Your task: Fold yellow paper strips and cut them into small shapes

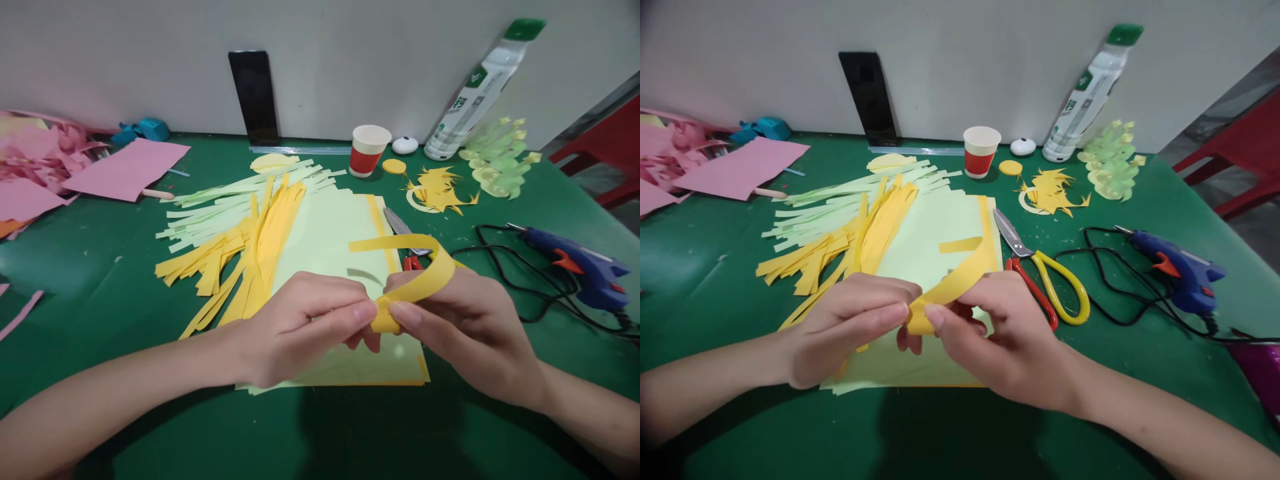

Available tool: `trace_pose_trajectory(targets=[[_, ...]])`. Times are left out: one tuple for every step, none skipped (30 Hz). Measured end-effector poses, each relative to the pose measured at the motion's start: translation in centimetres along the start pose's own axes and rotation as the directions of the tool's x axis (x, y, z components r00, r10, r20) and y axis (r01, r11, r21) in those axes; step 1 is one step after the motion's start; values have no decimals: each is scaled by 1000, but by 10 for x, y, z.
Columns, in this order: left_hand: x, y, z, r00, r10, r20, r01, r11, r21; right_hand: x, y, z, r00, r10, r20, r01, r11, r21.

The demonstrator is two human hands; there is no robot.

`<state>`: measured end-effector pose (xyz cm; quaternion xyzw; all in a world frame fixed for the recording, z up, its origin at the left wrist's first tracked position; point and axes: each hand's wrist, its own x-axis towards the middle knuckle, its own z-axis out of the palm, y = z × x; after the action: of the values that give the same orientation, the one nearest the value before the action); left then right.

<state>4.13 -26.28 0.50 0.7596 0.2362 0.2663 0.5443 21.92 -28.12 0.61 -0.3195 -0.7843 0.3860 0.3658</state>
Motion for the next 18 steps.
trace_pose_trajectory(targets=[[0,0,0,1000,8,-1,-8,999,33,0,0,0,1000,11,-1,-11,1000,-27],[0,0,0,1000,13,-7,-13,998,62,1,0,0,1000,20,-7,-20,999,-50],[0,0,-1,1000,16,-13,-15,996,87,1,0,0,1000,29,-9,-29,998,-61],[0,-1,-1,1000,18,-17,-16,994,105,1,0,0,999,33,-7,-33,998,-62],[0,-1,-1,1000,23,-21,-21,993,119,2,-1,0,999,37,-3,-37,998,-59],[0,-1,0,999,34,-23,-30,991,132,2,-1,0,999,40,2,-40,997,-59],[0,-2,0,998,47,-29,-42,988,148,2,-1,0,999,46,6,-46,997,-67],[0,-2,0,997,61,-36,-54,985,164,2,-1,0,999,54,2,-53,995,-84],[0,-2,1,997,69,-43,-61,982,177,2,-1,-1,998,59,-11,-60,993,-104],[0,-2,1,996,72,-49,-61,981,185,2,-1,-1,998,55,-31,-59,991,-121],[0,-1,1,996,68,-56,-56,981,184,1,0,-1,998,40,-54,-47,990,-131],[0,-1,1,996,56,-63,-44,984,175,1,0,-1,997,16,-76,-27,990,-137],[0,0,1,997,39,-72,-27,987,161,0,1,-1,995,-16,-100,1,989,-145],[0,1,0,996,22,-87,-9,989,146,0,1,-1,991,-51,-122,31,987,-157],[0,2,0,995,5,-104,9,991,133,-1,1,-1,987,-86,-138,61,983,-176],[0,3,0,992,-11,-125,26,992,122,-1,1,0,982,-119,-147,89,976,-198],[1,4,0,989,-24,-144,41,993,110,-2,1,1,977,-148,-156,111,969,-221],[1,4,0,986,-38,-162,54,994,95,-3,1,2,972,-172,-163,129,961,-244]])
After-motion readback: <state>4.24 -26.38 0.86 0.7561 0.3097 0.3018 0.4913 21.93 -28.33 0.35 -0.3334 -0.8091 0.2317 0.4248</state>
